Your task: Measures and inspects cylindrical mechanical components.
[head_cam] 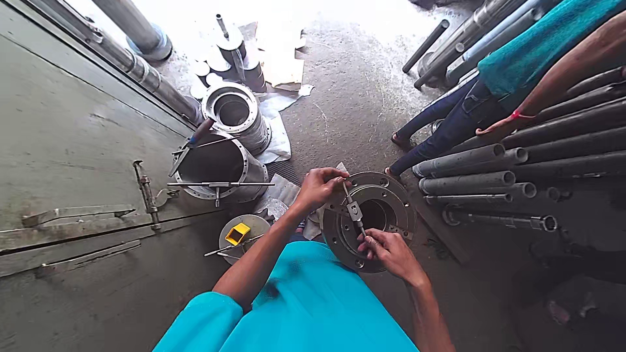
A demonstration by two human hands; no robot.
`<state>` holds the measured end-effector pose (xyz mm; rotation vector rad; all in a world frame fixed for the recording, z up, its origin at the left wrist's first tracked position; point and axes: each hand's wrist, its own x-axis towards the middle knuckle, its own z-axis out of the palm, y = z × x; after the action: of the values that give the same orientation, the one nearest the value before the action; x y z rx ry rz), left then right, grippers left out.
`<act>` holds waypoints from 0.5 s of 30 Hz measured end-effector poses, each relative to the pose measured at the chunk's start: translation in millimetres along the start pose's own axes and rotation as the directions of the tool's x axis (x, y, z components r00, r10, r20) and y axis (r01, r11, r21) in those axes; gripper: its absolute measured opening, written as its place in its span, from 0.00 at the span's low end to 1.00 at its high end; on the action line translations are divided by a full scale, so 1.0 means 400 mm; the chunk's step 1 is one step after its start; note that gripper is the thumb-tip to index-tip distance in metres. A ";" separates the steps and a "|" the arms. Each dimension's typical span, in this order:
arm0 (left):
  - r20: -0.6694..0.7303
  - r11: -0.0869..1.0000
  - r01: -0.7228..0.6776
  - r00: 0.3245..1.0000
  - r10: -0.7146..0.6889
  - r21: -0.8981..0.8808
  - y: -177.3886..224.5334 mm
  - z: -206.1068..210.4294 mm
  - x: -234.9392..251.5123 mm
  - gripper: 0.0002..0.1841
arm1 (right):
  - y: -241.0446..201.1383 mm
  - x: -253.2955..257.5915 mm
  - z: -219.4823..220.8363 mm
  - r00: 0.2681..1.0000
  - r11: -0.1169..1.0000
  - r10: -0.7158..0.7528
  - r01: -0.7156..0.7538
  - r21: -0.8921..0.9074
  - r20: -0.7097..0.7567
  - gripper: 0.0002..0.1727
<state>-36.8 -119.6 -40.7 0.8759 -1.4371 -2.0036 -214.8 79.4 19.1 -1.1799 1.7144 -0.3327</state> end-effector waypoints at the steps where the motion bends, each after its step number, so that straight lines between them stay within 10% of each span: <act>1: 0.041 1.000 0.030 0.999 -0.029 -0.008 0.003 0.006 0.029 0.11 | -0.008 0.003 0.010 0.999 0.994 0.038 -0.041 0.104 0.037 0.17; 15: 0.354 0.950 0.139 0.905 -0.236 0.279 0.084 0.085 0.153 0.12 | -0.095 0.013 0.168 0.977 0.700 0.203 -0.097 0.708 -0.066 0.13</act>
<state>-101.1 -153.0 -13.4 0.7753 -1.9201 -2.2670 -138.0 75.8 9.9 -0.4465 1.5583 -0.8983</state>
